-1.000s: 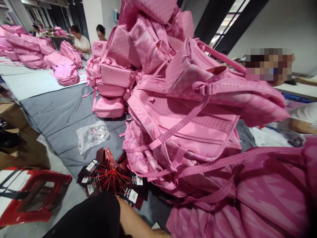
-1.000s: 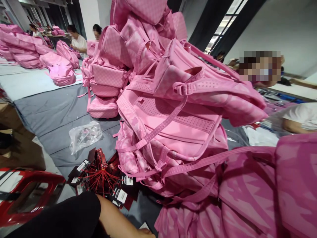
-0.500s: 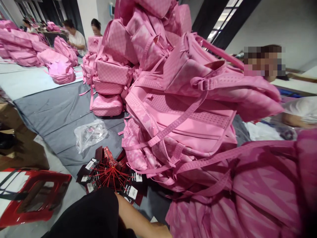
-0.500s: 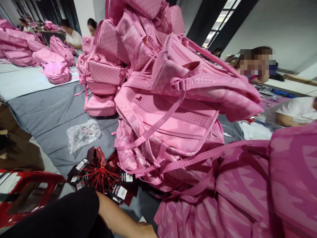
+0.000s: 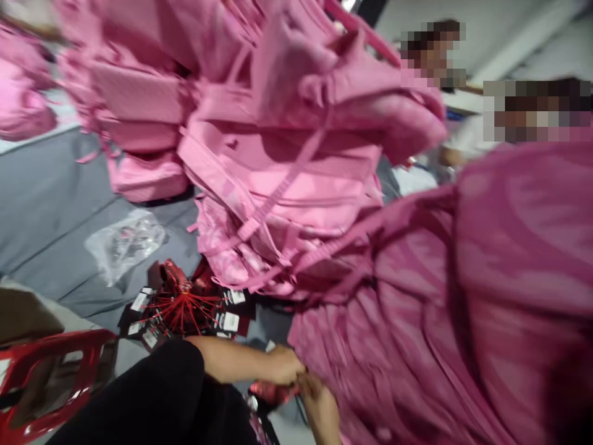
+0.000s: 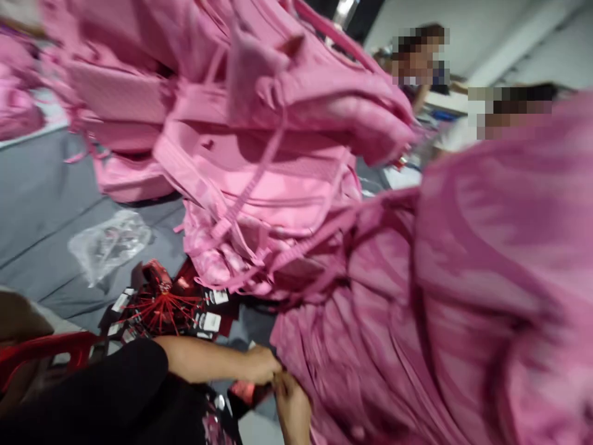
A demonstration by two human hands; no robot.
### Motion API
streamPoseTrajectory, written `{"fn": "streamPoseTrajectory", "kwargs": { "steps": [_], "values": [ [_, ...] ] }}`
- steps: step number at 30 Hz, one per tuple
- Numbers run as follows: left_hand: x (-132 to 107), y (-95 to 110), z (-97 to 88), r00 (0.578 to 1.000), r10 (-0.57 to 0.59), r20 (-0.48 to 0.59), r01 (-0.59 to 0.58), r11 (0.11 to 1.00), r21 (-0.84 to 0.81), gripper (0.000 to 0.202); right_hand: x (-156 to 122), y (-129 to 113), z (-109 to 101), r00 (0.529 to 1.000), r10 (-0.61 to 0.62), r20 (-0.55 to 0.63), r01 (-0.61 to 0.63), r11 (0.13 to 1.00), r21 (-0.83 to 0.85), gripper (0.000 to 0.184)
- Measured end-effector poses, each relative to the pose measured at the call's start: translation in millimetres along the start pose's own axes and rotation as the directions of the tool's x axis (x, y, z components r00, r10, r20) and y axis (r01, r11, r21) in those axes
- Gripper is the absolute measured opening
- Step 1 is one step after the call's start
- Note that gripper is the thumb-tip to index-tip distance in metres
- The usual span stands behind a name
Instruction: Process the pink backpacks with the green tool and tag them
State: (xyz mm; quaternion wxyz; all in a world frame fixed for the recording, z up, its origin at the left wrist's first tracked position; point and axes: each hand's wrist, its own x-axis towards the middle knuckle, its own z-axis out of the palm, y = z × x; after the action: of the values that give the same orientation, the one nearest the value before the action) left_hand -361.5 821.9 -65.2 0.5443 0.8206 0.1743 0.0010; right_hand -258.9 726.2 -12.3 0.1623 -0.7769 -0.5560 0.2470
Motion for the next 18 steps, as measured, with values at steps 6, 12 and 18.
{"fn": "streamPoseTrajectory", "kwargs": {
  "steps": [6,12,18],
  "values": [
    [-12,-6,3.2,0.99,-0.14,0.024,0.138,0.988,0.063,0.02,-10,6,10,0.979,0.201,0.019,-0.202,0.977,0.064,0.025],
    [-24,-2,-11.0,0.988,-0.142,0.061,0.138,0.988,0.065,0.014,-10,2,11,0.971,0.239,0.034,-0.241,0.965,0.107,0.02],
    [-18,5,-18.0,0.988,-0.151,0.012,0.148,0.978,0.144,0.009,-8,1,6,0.976,0.208,0.07,-0.214,0.971,0.105,0.02]
  ]
}}
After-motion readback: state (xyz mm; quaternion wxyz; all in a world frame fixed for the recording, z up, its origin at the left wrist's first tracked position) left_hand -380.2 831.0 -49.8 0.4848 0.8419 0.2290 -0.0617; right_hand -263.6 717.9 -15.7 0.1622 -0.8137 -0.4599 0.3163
